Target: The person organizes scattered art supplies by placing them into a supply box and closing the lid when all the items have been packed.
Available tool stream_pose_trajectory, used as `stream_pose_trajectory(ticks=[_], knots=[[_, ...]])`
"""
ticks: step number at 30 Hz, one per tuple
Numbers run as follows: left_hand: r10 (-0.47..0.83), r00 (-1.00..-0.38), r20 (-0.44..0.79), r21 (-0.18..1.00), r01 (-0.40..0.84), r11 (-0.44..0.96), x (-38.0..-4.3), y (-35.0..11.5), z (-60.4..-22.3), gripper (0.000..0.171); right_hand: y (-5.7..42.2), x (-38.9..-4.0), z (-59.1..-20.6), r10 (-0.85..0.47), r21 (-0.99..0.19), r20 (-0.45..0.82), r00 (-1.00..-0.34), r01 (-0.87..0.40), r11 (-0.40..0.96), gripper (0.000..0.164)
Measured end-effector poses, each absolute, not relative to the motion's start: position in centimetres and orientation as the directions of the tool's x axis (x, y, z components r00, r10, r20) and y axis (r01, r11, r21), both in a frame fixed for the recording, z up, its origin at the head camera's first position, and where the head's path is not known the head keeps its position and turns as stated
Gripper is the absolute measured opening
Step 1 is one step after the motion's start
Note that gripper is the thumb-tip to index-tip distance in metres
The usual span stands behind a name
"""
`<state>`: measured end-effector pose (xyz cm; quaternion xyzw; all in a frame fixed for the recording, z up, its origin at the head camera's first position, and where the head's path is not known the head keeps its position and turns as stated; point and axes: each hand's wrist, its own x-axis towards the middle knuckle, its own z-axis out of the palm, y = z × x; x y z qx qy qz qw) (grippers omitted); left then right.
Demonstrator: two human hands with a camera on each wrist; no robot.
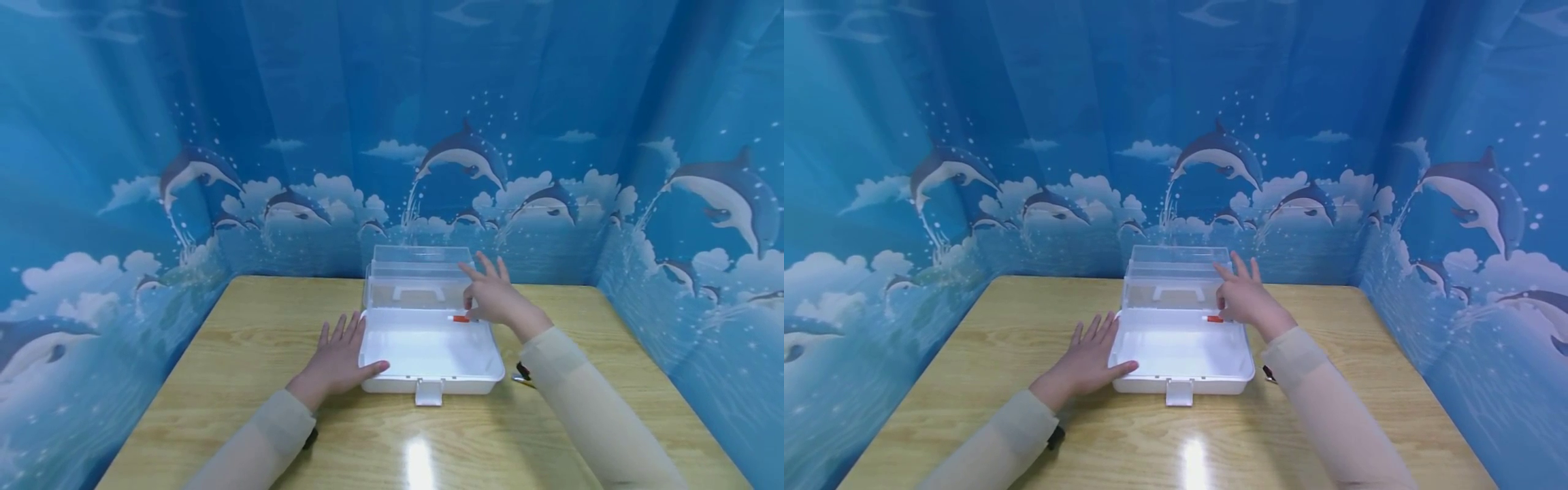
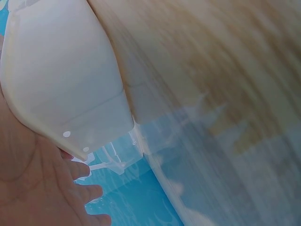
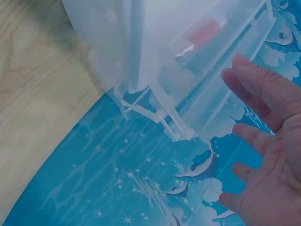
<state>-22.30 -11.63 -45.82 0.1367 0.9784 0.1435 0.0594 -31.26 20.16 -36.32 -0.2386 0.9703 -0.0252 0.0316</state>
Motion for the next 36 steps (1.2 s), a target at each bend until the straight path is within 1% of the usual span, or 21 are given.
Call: stream_pose_trajectory(ticks=[9,14,24,31,36], knots=[[0.292,-0.953,-0.075,0.308,0.257,0.916,-21.9,-11.5,-45.9,0.107,21.2,-30.0,-35.4,-0.454,-0.047,-0.023,-0.891,-0.453,0.89,0.016],[0.297,-0.951,-0.08,0.309,0.26,0.915,-22.0,-11.5,-45.8,0.107,22.1,-29.2,-35.2,-0.441,-0.072,-0.021,-0.897,-0.439,0.896,0.016],[0.291,-0.954,-0.078,0.298,0.256,0.919,-22.4,-11.7,-46.3,0.108,23.9,-28.1,-35.5,-0.437,-0.086,0.024,-0.899,-0.437,0.895,0.027],[0.288,-0.955,-0.074,0.303,0.253,0.919,-22.3,-11.7,-45.8,0.11,25.1,-27.5,-35.7,-0.414,-0.085,0.008,-0.91,-0.413,0.907,0.027],[0.29,-0.954,-0.077,0.3,0.255,0.919,-22.3,-11.7,-45.7,0.111,26.0,-26.9,-36.0,-0.407,-0.107,-0.014,-0.913,-0.403,0.909,0.027]])
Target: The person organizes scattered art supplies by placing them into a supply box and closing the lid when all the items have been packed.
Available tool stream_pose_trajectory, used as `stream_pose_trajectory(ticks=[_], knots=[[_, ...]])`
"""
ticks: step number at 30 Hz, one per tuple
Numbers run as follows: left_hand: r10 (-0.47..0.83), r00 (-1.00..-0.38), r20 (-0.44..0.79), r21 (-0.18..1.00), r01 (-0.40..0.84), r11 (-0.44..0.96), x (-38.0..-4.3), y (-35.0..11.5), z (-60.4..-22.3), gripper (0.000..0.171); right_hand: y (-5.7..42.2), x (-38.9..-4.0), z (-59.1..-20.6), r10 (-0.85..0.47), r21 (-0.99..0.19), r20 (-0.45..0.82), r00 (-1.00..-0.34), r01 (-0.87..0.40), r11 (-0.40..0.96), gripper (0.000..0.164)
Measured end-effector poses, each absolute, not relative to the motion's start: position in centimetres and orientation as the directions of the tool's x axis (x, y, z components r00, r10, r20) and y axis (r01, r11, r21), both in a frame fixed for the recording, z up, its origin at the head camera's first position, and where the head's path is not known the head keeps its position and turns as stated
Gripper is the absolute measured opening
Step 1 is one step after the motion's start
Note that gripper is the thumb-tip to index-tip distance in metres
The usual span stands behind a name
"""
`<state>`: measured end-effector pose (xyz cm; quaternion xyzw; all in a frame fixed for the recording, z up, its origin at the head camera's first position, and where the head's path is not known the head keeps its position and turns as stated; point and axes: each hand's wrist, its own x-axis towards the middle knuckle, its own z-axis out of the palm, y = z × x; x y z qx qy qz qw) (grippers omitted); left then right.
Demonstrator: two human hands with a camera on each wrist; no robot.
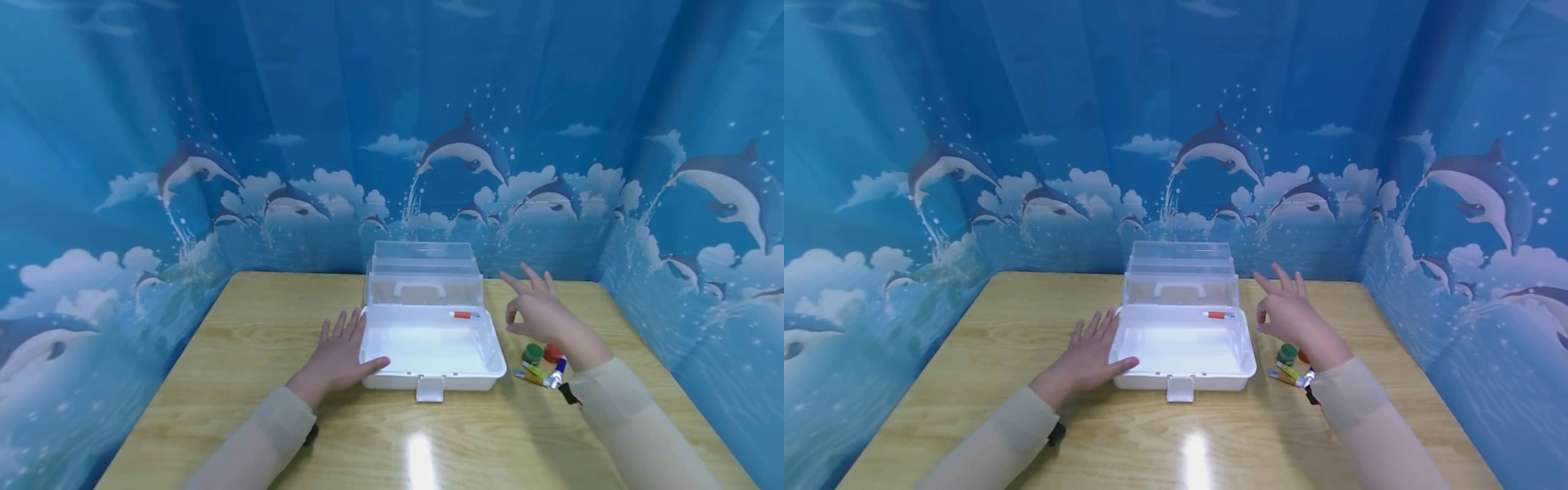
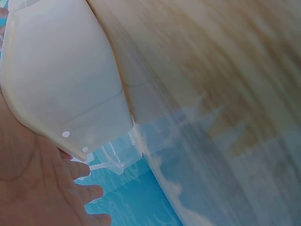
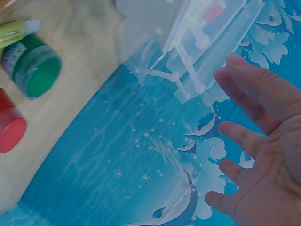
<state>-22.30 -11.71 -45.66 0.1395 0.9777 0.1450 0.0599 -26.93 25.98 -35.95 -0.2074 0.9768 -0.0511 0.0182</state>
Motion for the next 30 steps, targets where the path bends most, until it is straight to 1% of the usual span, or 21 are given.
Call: stream_pose_trajectory(ticks=[6,13,20,27,30], knots=[[0.293,-0.954,-0.071,0.309,0.258,0.916,-22.3,-11.7,-45.7,0.11,26.8,-26.3,-36.8,-0.404,-0.122,-0.018,-0.915,-0.399,0.909,0.028],[0.295,-0.953,-0.065,0.312,0.262,0.913,-22.3,-11.6,-45.5,0.109,27.8,-25.9,-38.6,-0.429,-0.096,-0.017,-0.903,-0.425,0.9,0.027],[0.296,-0.953,-0.071,0.309,0.261,0.914,-22.3,-11.6,-45.5,0.108,28.3,-24.9,-40.3,-0.459,-0.103,-0.026,-0.888,-0.454,0.885,0.032],[0.284,-0.956,-0.076,0.295,0.25,0.922,-22.4,-11.6,-45.8,0.11,28.4,-24.6,-41.5,-0.465,-0.106,-0.07,-0.883,-0.457,0.883,0.034],[0.284,-0.956,-0.078,0.3,0.249,0.921,-22.4,-11.6,-45.8,0.11,28.6,-24.4,-41.9,-0.479,-0.098,-0.07,-0.875,-0.471,0.877,0.033]])
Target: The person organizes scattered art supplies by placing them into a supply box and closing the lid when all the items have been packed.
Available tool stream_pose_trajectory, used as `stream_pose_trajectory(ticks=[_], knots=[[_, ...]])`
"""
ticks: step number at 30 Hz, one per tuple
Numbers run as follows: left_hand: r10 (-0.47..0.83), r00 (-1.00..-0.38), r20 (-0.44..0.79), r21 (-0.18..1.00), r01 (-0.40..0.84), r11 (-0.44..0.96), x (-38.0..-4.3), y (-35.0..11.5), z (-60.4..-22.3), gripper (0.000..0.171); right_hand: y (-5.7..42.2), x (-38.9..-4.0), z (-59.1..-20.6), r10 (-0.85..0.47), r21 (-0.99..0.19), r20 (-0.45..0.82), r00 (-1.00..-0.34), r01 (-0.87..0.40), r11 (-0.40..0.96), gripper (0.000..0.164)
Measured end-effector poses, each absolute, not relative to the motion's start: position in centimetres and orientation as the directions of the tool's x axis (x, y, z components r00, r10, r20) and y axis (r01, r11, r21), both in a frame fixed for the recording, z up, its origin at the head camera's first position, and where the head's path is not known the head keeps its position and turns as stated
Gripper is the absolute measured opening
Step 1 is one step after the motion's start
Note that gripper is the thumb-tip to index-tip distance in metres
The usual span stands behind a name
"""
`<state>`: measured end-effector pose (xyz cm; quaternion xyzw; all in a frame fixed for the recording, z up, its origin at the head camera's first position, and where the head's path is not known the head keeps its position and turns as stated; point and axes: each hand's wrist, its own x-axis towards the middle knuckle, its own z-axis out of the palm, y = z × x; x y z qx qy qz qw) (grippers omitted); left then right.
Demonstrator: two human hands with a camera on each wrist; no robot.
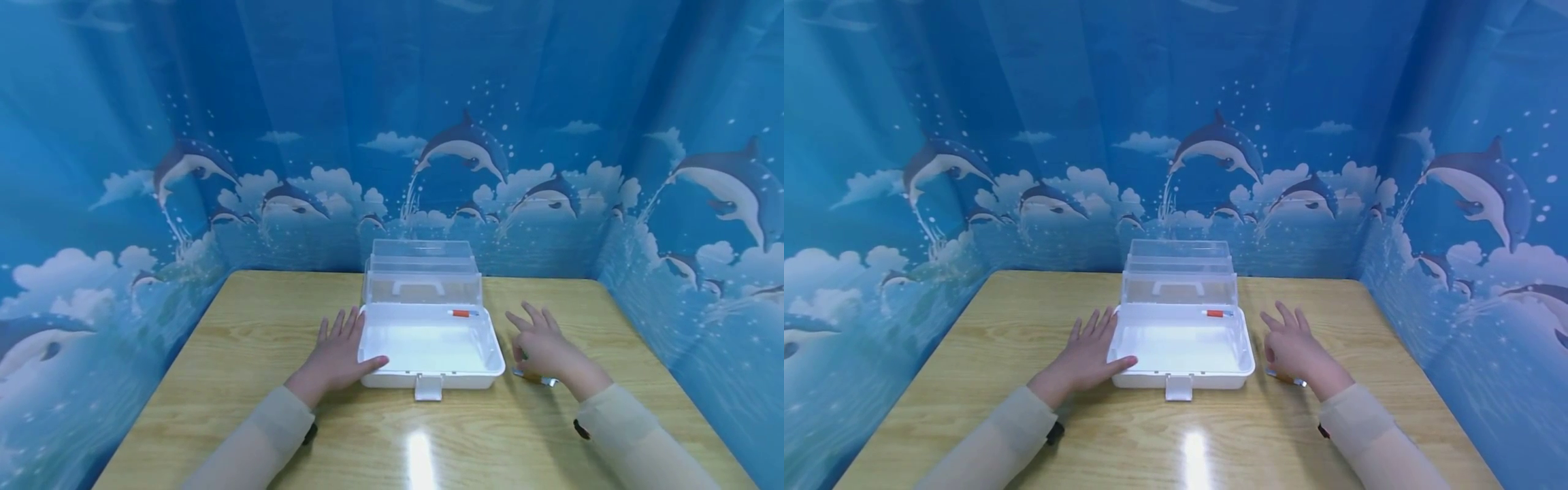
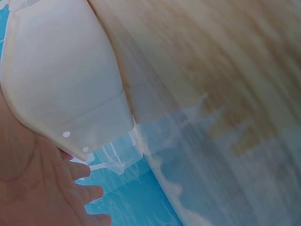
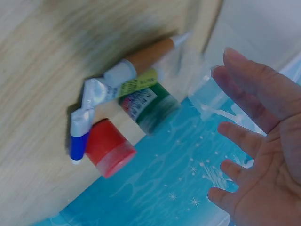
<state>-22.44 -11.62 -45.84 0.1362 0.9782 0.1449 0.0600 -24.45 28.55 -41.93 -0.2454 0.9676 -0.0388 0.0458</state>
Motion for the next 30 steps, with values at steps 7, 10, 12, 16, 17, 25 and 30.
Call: stream_pose_trajectory(ticks=[7,10,12,16,17,25,30], knots=[[0.282,-0.955,-0.092,0.306,0.242,0.921,-22.4,-11.7,-45.9,0.109,29.0,-24.3,-43.1,-0.516,-0.038,-0.052,-0.855,-0.515,0.857,0.036],[0.28,-0.955,-0.094,0.302,0.24,0.922,-22.4,-11.6,-45.9,0.109,29.3,-24.3,-43.5,-0.518,-0.026,-0.057,-0.853,-0.518,0.855,0.037],[0.282,-0.955,-0.088,0.304,0.244,0.921,-22.4,-11.6,-45.9,0.109,29.3,-24.2,-43.7,-0.509,-0.028,-0.076,-0.857,-0.509,0.86,0.038],[0.288,-0.955,-0.073,0.315,0.252,0.915,-22.3,-11.6,-45.8,0.107,29.4,-24.1,-43.9,-0.48,-0.035,-0.11,-0.87,-0.479,0.877,0.04],[0.288,-0.955,-0.07,0.317,0.253,0.914,-22.3,-11.6,-45.8,0.106,29.4,-24.1,-43.9,-0.469,-0.039,-0.118,-0.875,-0.468,0.883,0.04],[0.288,-0.955,-0.07,0.309,0.254,0.917,-22.3,-11.6,-45.8,0.106,29.5,-24.0,-44.2,-0.436,0.013,-0.121,-0.892,-0.44,0.898,0.038],[0.284,-0.956,-0.074,0.308,0.249,0.918,-22.2,-11.6,-45.6,0.107,29.4,-23.8,-43.9,-0.437,0.03,-0.1,-0.894,-0.441,0.897,0.039]])
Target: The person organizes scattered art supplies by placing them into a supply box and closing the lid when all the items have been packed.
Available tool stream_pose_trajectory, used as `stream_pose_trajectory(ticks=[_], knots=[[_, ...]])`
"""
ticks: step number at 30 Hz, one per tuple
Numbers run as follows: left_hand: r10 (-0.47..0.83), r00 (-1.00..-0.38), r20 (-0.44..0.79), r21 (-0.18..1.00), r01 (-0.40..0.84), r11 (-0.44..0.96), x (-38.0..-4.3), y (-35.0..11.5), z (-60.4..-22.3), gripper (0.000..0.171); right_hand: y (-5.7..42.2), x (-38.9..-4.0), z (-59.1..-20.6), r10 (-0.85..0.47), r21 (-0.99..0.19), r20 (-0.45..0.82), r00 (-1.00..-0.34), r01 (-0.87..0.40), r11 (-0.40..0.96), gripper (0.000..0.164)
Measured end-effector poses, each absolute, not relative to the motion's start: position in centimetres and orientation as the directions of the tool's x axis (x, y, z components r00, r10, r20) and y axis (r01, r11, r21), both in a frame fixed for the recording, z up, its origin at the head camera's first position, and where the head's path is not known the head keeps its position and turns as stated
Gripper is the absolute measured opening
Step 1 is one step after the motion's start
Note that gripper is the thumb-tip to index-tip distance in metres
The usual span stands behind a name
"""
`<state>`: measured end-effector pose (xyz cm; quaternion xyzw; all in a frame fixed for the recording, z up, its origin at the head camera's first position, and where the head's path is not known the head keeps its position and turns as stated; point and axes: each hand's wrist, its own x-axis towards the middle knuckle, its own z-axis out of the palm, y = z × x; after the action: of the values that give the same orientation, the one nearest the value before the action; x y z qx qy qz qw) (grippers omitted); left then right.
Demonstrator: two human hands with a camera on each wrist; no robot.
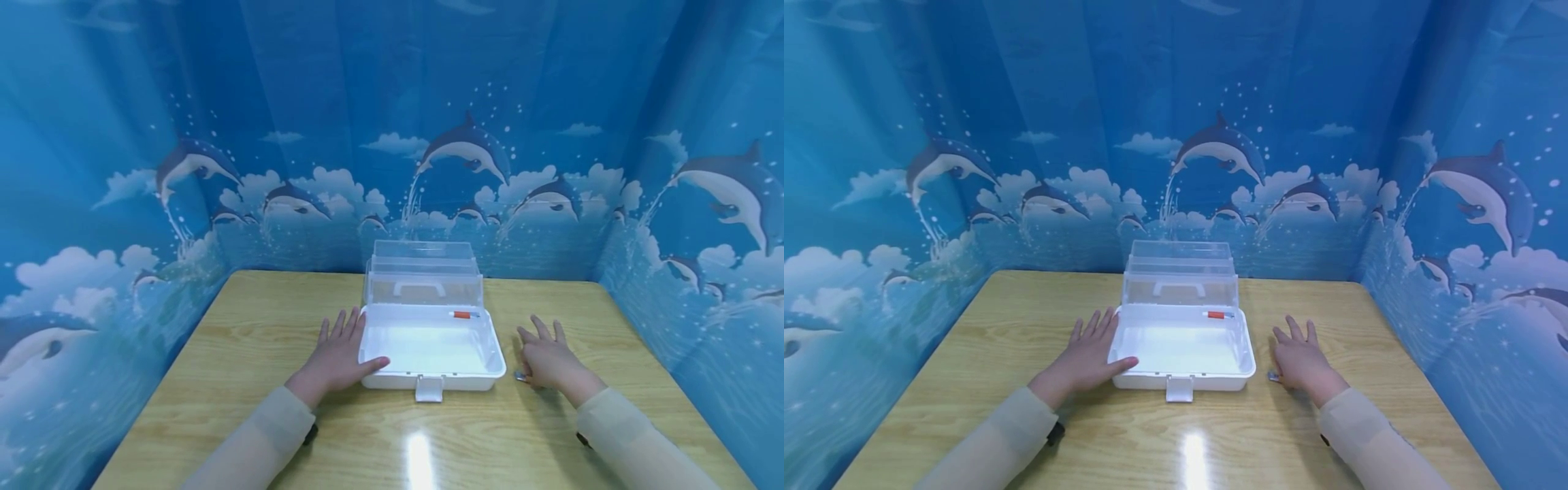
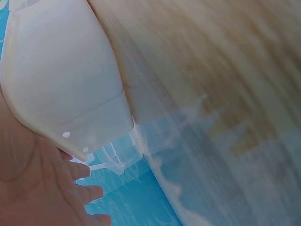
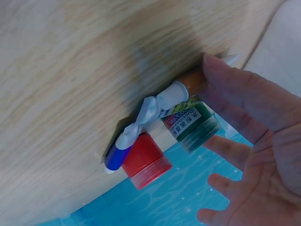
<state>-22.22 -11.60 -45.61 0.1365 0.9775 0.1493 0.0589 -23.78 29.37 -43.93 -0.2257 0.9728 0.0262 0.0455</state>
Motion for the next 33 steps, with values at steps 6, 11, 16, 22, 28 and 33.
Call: stream_pose_trajectory(ticks=[6,11,16,22,28,33], knots=[[0.286,-0.955,-0.073,0.302,0.252,0.919,-22.3,-11.6,-45.5,0.108,29.1,-23.7,-43.8,-0.436,0.038,-0.115,-0.893,-0.443,0.896,0.039],[0.295,-0.953,-0.071,0.298,0.262,0.918,-22.3,-11.7,-45.6,0.109,28.9,-23.6,-43.8,-0.429,0.012,-0.137,-0.893,-0.435,0.9,0.037],[0.296,-0.953,-0.067,0.305,0.263,0.915,-22.2,-11.7,-45.5,0.107,28.9,-23.9,-43.1,-0.44,0.02,-0.115,-0.891,-0.445,0.895,0.033],[0.296,-0.953,-0.067,0.305,0.263,0.915,-22.1,-11.6,-45.3,0.107,29.4,-24.3,-42.0,-0.441,0.019,-0.083,-0.894,-0.444,0.896,0.035],[0.301,-0.952,-0.063,0.31,0.268,0.912,-22.0,-11.6,-45.1,0.107,29.5,-24.6,-39.9,-0.411,-0.04,-0.049,-0.91,-0.409,0.912,0.035],[0.298,-0.953,-0.062,0.303,0.267,0.915,-22.0,-11.6,-45.2,0.107,29.4,-25.1,-38.2,-0.391,-0.028,-0.042,-0.92,-0.39,0.921,0.031]])
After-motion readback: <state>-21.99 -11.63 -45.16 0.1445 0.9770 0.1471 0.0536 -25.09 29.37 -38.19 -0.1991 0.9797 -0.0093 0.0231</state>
